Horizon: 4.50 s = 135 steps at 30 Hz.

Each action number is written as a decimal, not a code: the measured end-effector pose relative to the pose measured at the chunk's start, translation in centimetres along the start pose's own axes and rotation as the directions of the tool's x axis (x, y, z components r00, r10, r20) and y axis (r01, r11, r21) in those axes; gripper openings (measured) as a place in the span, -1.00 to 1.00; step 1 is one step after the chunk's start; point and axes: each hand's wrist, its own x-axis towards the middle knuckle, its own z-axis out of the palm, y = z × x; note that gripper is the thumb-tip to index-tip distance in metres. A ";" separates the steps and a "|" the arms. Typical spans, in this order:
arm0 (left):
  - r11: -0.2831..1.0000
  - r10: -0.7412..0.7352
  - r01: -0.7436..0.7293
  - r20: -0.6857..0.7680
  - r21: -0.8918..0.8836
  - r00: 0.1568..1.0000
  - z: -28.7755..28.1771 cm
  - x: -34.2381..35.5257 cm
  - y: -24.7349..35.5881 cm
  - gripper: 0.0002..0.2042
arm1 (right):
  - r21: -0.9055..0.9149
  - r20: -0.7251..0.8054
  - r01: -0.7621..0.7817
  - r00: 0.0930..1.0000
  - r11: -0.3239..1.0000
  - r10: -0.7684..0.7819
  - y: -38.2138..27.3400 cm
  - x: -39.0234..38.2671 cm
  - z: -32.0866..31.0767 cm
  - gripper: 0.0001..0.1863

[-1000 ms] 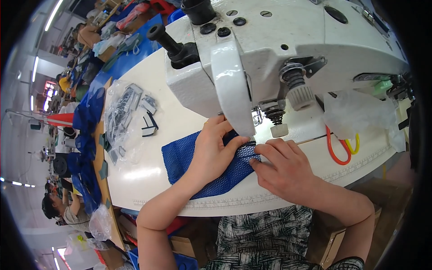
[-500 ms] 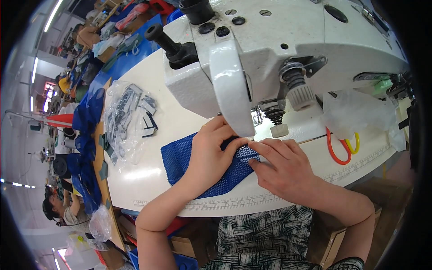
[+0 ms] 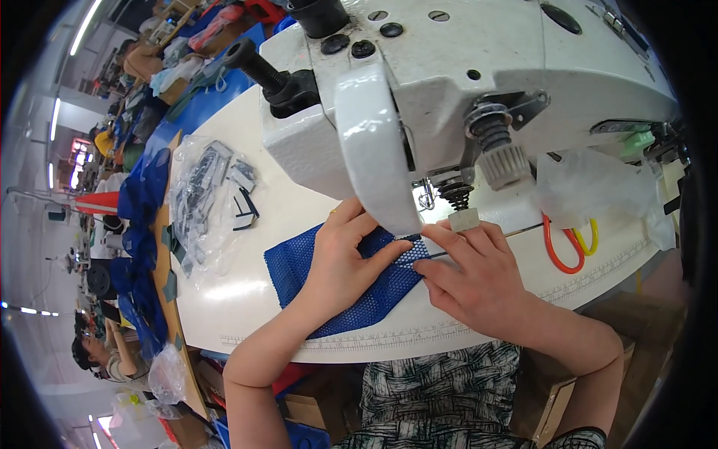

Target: Sewing blue mesh fabric and grey trim using an industrial sewing machine.

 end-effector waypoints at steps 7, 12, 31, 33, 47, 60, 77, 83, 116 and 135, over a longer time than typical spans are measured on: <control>0.999 0.028 -0.029 0.018 0.022 0.999 0.0 -0.2 -0.4 -0.70 | 0.000 0.018 0.000 1.000 1.000 0.000 0.1 0.1 0.1 -0.73; 0.995 0.084 -0.084 0.007 0.058 0.996 0.1 -0.2 -0.1 -0.75 | 0.004 0.039 -0.005 0.999 1.000 0.005 0.1 0.1 0.0 -0.75; 0.988 0.142 -0.134 -0.116 0.078 0.983 1.1 -0.3 -0.7 -0.76 | -0.005 0.063 0.020 0.998 1.000 -0.020 -0.2 0.5 -0.5 -0.72; 0.989 0.133 -0.124 -0.115 0.084 0.984 1.1 -0.3 -0.5 -0.78 | -0.005 0.067 0.021 0.998 1.000 -0.021 -0.1 0.5 -0.5 -0.71; 0.989 0.139 -0.132 -0.125 0.060 0.982 1.3 -0.5 -1.0 -0.78 | 0.020 0.094 0.020 0.995 1.000 -0.022 0.0 0.6 -0.2 -0.73; 0.985 0.172 -0.173 -0.128 0.003 0.977 1.2 -0.5 -0.9 -0.81 | -0.014 0.094 0.032 0.995 0.999 -0.031 -0.2 0.4 -0.3 -0.74; 0.985 0.168 -0.170 -0.083 -0.011 0.982 0.6 -0.1 -1.0 -0.85 | -0.045 0.069 0.045 0.997 0.998 -0.042 -0.3 0.6 -0.6 -0.71; 0.988 0.152 -0.155 -0.110 -0.022 0.982 0.8 0.5 -1.7 -0.84 | -0.123 0.099 0.067 0.994 0.990 -0.055 0.3 1.4 -0.9 -0.72; 0.992 0.016 -0.013 0.016 -0.129 1.000 0.6 1.9 -2.6 -0.73 | -0.008 0.080 0.063 0.995 0.998 -0.062 1.8 1.6 -0.4 -0.65; 0.990 0.050 -0.056 -0.051 -0.132 0.997 1.3 2.5 -3.1 -0.77 | -0.076 0.092 0.024 0.996 0.997 -0.017 2.0 1.6 0.1 -0.68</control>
